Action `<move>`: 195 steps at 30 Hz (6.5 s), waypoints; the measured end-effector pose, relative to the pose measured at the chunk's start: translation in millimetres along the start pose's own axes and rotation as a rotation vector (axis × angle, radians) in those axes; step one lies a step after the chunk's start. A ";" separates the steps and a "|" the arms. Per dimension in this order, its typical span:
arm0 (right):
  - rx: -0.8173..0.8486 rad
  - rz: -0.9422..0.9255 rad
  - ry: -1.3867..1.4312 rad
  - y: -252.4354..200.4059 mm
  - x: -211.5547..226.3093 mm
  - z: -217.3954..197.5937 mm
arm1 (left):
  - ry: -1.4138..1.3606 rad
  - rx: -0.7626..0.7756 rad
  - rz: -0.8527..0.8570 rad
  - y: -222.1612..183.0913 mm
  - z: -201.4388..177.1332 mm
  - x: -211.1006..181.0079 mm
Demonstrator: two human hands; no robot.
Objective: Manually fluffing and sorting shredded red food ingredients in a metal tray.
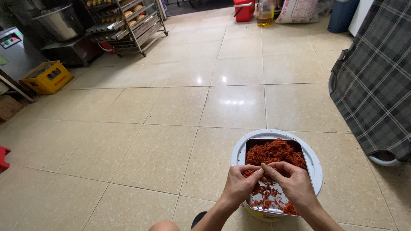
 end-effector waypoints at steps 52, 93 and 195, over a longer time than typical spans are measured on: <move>0.130 -0.055 -0.015 -8.7 46.4 -18.7 | 0.114 -0.068 0.128 11.0 6.7 1.4; 0.143 -0.018 0.225 -13.3 41.6 -29.8 | 0.264 -0.224 0.244 11.9 1.2 4.7; 0.624 -0.057 -1.181 -13.1 -9.5 -16.6 | 0.782 0.066 -0.068 8.0 -9.5 8.0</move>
Point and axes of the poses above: each hand's wrist, its own y-axis towards the middle knuckle, its own z-axis out of the palm, x = y × z, the point moved 1 cm from there along y, towards the middle knuckle, and after that the axes turned 12 degrees about -z, right-handed, at the moved point
